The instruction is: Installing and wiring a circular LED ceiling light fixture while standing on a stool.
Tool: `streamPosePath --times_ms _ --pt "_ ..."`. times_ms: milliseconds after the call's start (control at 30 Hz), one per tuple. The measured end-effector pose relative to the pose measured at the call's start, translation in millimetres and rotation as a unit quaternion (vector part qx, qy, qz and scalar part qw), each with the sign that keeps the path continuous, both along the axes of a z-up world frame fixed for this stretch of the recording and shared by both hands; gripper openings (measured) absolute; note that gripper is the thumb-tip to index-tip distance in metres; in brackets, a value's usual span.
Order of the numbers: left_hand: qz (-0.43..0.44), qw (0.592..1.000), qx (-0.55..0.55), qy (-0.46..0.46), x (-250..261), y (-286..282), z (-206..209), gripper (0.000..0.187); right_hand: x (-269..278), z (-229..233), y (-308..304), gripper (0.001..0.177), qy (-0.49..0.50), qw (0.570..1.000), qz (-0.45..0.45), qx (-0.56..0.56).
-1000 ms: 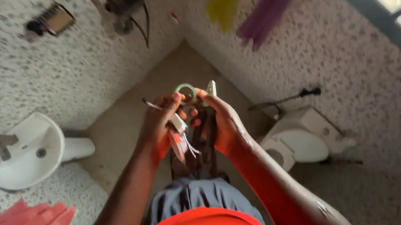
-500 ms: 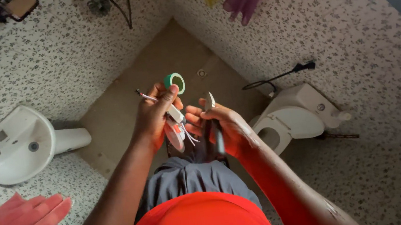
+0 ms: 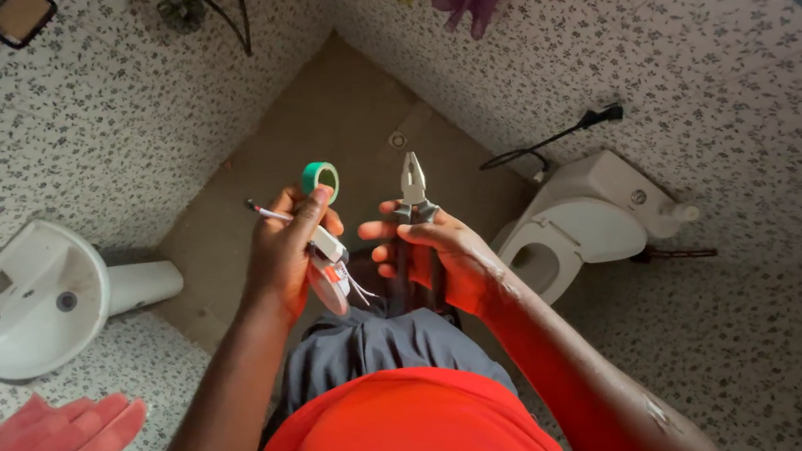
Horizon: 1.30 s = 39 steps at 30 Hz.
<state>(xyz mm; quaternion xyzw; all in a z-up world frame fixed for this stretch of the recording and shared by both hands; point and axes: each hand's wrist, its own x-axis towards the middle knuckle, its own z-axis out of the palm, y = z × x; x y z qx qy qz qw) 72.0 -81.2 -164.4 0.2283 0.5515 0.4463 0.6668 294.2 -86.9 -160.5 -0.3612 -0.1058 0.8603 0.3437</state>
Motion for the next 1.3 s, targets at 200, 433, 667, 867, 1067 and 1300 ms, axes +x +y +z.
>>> streamPosePath --times_ms 200,433,667,867,1067,1300 --pt "0.017 0.999 0.006 0.037 0.7 -1.7 5.6 0.025 -7.5 0.9 0.9 0.036 -0.020 1.000 -0.022 -0.009" --pt "0.056 0.998 0.026 0.022 9.8 5.0 0.0 0.028 -9.7 13.0 4.2 0.035 -0.120 0.992 -0.004 0.044" --pt "0.062 0.995 0.036 0.068 24.8 9.4 3.1 0.027 -8.2 15.6 5.6 0.036 -0.125 0.988 -0.001 0.088" --pt "0.050 0.992 0.067 0.099 32.2 9.9 0.5 0.026 -6.0 10.4 9.6 0.036 -0.100 0.991 -0.046 0.075" --pt "0.058 0.990 0.068 0.109 31.7 16.0 15.1 0.024 -1.4 7.8 21.3 0.037 -0.149 0.984 -0.060 0.079" --pt "0.014 0.992 0.088 0.089 20.4 17.9 1.0 0.028 -6.4 10.8 29.8 0.036 -0.128 0.984 -0.085 0.094"
